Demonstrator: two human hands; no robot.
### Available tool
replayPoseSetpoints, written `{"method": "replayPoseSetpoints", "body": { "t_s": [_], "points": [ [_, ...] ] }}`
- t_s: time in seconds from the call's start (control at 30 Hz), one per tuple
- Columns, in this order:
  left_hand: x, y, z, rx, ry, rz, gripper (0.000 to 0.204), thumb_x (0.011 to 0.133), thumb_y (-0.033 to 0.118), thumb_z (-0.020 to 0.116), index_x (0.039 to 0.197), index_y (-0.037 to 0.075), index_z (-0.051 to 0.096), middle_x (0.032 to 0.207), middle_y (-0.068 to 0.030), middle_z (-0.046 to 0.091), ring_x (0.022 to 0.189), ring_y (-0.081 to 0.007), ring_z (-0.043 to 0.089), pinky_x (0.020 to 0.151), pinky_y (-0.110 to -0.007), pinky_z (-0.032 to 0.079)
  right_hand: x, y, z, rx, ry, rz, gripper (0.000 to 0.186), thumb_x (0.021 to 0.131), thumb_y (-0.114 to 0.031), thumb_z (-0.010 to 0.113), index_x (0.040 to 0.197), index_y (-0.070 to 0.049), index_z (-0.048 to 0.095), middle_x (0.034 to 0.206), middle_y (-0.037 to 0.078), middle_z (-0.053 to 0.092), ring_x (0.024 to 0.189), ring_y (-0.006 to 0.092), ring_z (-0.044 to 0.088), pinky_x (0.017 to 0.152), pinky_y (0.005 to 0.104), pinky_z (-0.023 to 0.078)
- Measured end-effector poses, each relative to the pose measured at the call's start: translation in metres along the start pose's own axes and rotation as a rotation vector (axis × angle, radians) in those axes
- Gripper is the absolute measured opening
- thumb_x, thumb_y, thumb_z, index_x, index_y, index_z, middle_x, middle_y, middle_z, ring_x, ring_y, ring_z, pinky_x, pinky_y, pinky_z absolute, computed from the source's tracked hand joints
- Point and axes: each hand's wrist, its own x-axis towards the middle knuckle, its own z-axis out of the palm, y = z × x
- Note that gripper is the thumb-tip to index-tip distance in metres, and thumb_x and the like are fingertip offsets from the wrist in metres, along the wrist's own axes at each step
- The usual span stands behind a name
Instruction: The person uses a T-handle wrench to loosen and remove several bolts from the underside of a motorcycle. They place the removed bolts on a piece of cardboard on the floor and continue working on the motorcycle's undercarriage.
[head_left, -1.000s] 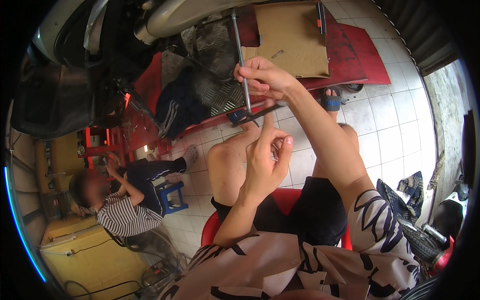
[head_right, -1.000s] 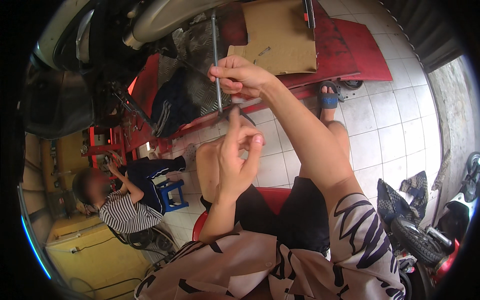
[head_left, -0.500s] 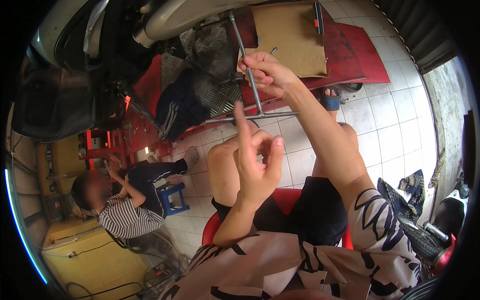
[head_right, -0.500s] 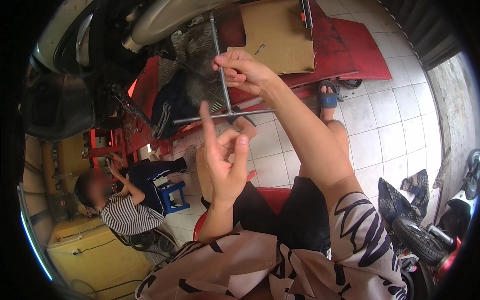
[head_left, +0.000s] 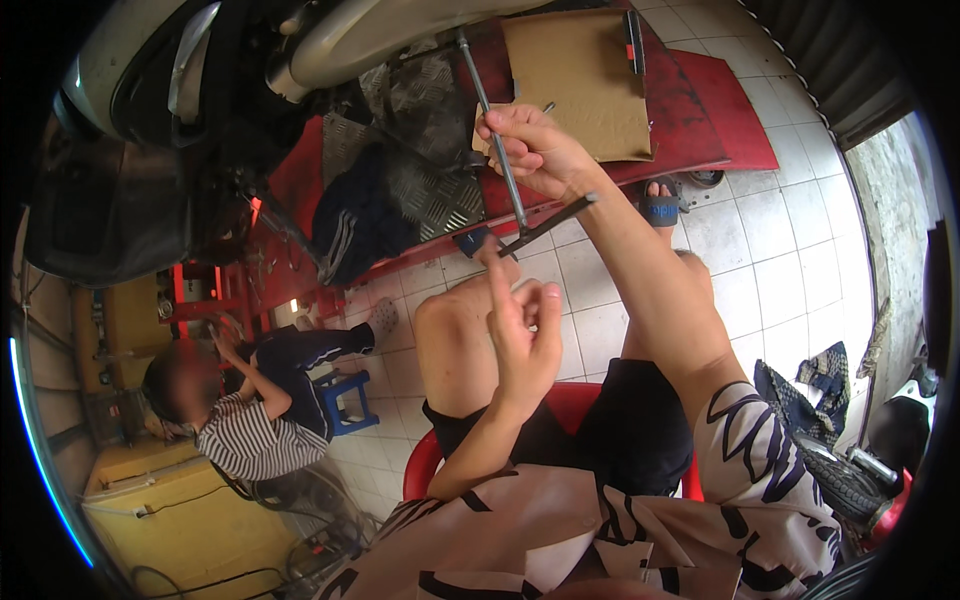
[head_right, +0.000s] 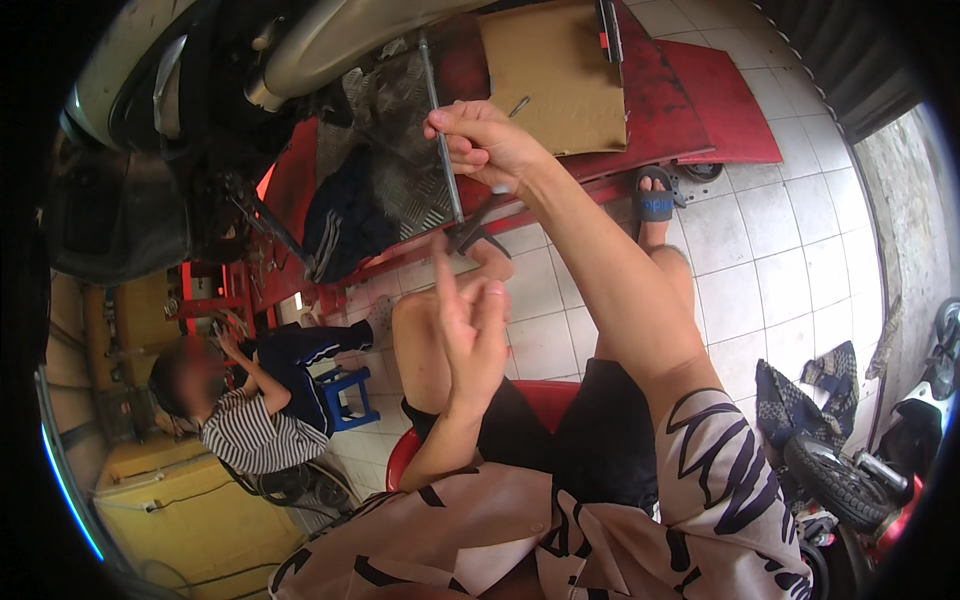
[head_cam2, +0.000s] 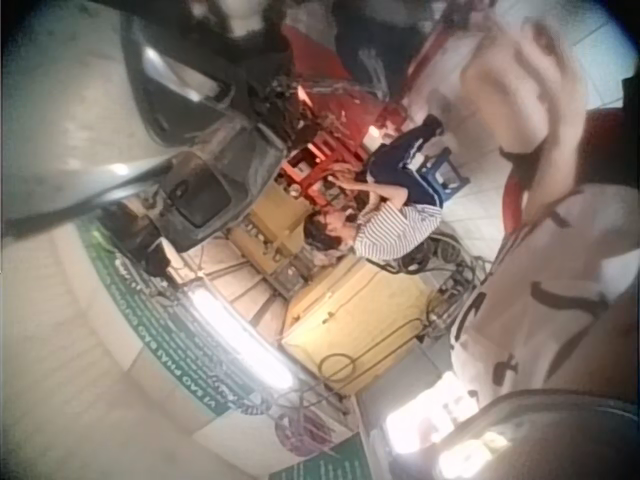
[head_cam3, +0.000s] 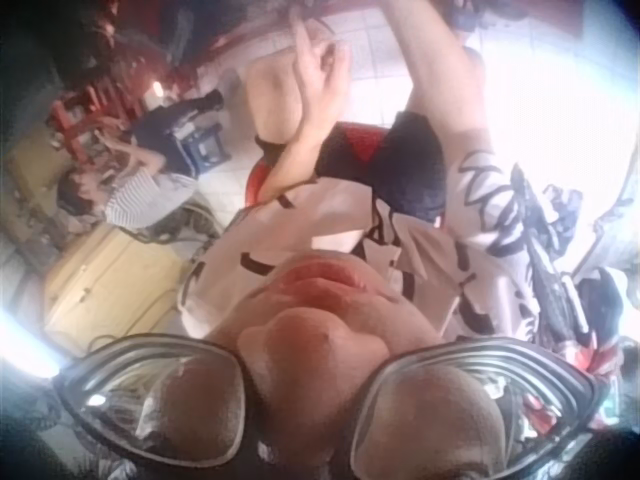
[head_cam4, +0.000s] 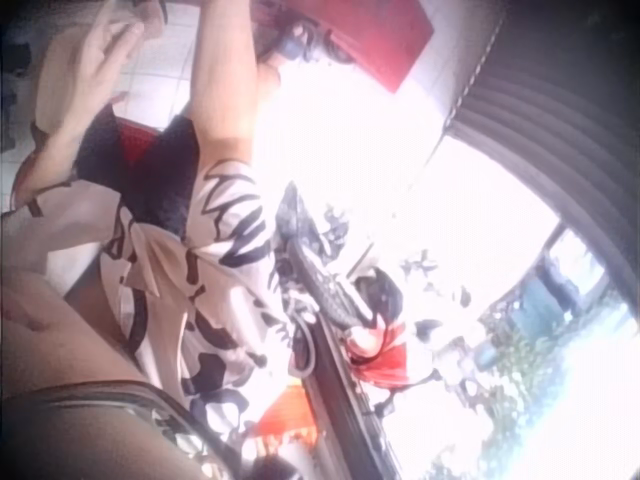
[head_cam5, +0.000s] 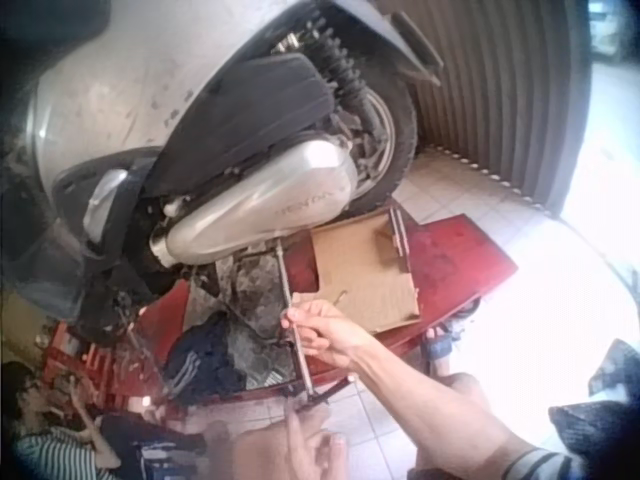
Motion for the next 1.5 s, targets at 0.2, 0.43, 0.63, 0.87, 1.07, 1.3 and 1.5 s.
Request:
{"method": "replayPoseSetpoints", "body": {
  "t_s": [0.2, 0.43, 0.63, 0.87, 1.07, 1.3, 1.5],
  "points": [
    [0.001, 0.029, 0.021, 0.081, -0.258, 0.13, 0.075, 0.089, 0.0, 0.052, 0.148, -0.005, 0.005, 0.065, -0.0036, 0.057, 0.059, -0.0054, 0.049, 0.056, -0.017, 0.038, 0.002, 0.006, -0.002, -0.008, 0.014, 0.038, 0.022, 0.096, -0.02, 0.057, 0.09, 0.001, 0.055, 0.052, -0.008, 0.038, 0.039, -0.0019, 0.028, 0.036, 0.0157, 0.02],
    [-0.005, 0.02, 0.008, 0.053, 0.025, -0.035, 0.078, 0.092, 0.002, 0.05, 0.148, -0.004, -0.005, 0.071, -0.0051, 0.057, 0.061, -0.0048, 0.046, 0.055, -0.017, 0.037, 0.001, 0.0, 0.003, -0.04, 0.043, -0.008, 0.022, 0.096, -0.021, 0.057, 0.09, 0.0, 0.056, 0.05, -0.009, 0.038, 0.038, -0.002, 0.027, 0.037, 0.0152, 0.019],
    [0.003, 0.02, 0.013, -0.111, -0.206, -0.064, 0.071, 0.096, 0.007, 0.05, 0.148, -0.004, 0.003, 0.065, -0.0012, 0.05, 0.058, -0.0051, 0.042, 0.051, -0.019, 0.034, -0.001, -0.001, -0.008, 0.022, 0.05, -0.001, 0.021, 0.095, -0.02, 0.059, 0.088, 0.0, 0.059, 0.053, -0.007, 0.042, 0.04, -0.0003, 0.03, 0.041, 0.0168, 0.024],
    [0.038, 0.013, -0.004, -0.003, -0.002, -0.061, 0.028, 0.1, 0.019, 0.049, 0.106, -0.003, 0.065, 0.059, -0.0001, 0.05, 0.05, -0.0045, 0.041, 0.045, -0.02, 0.032, 0.001, 0.001, 0.001, 0.012, 0.037, -0.008, 0.023, 0.096, -0.024, 0.056, 0.09, -0.002, 0.056, 0.052, -0.008, 0.038, 0.042, -0.0012, 0.03, 0.041, 0.0164, 0.023],
    [0.04, 0.013, -0.008, -0.124, -0.011, -0.097, 0.036, 0.102, 0.023, 0.043, 0.102, -0.006, 0.065, 0.063, -0.0015, 0.055, 0.051, -0.0043, 0.043, 0.047, -0.02, 0.035, -0.008, -0.001, -0.001, -0.001, -0.341, 0.218, 0.024, 0.097, -0.023, 0.054, 0.091, 0.0, 0.057, 0.054, -0.005, 0.04, 0.044, 0.0018, 0.03, 0.042, 0.0186, 0.024],
    [0.023, 0.029, 0.0, 0.017, -0.187, 0.05, 0.045, 0.102, 0.017, 0.037, 0.14, -0.006, 0.038, 0.065, -0.0019, 0.058, 0.051, -0.0044, 0.042, 0.051, -0.018, 0.037, -0.004, 0.006, -0.004, -0.117, -0.242, 0.221, 0.024, 0.095, -0.023, 0.058, 0.086, -0.001, 0.056, 0.05, -0.006, 0.04, 0.041, 0.0007, 0.029, 0.04, 0.0186, 0.021],
    [0.005, 0.011, -0.009, 0.028, 0.083, -0.011, 0.063, 0.096, 0.011, 0.046, 0.148, -0.004, 0.014, 0.074, -0.0035, 0.061, 0.058, -0.0034, 0.047, 0.052, -0.017, 0.038, -0.006, 0.002, -0.002, -0.088, -0.193, 0.18, 0.025, 0.096, -0.023, 0.057, 0.085, 0.0, 0.056, 0.049, -0.007, 0.039, 0.039, 0.0004, 0.028, 0.038, 0.0187, 0.02]
  ]
}}
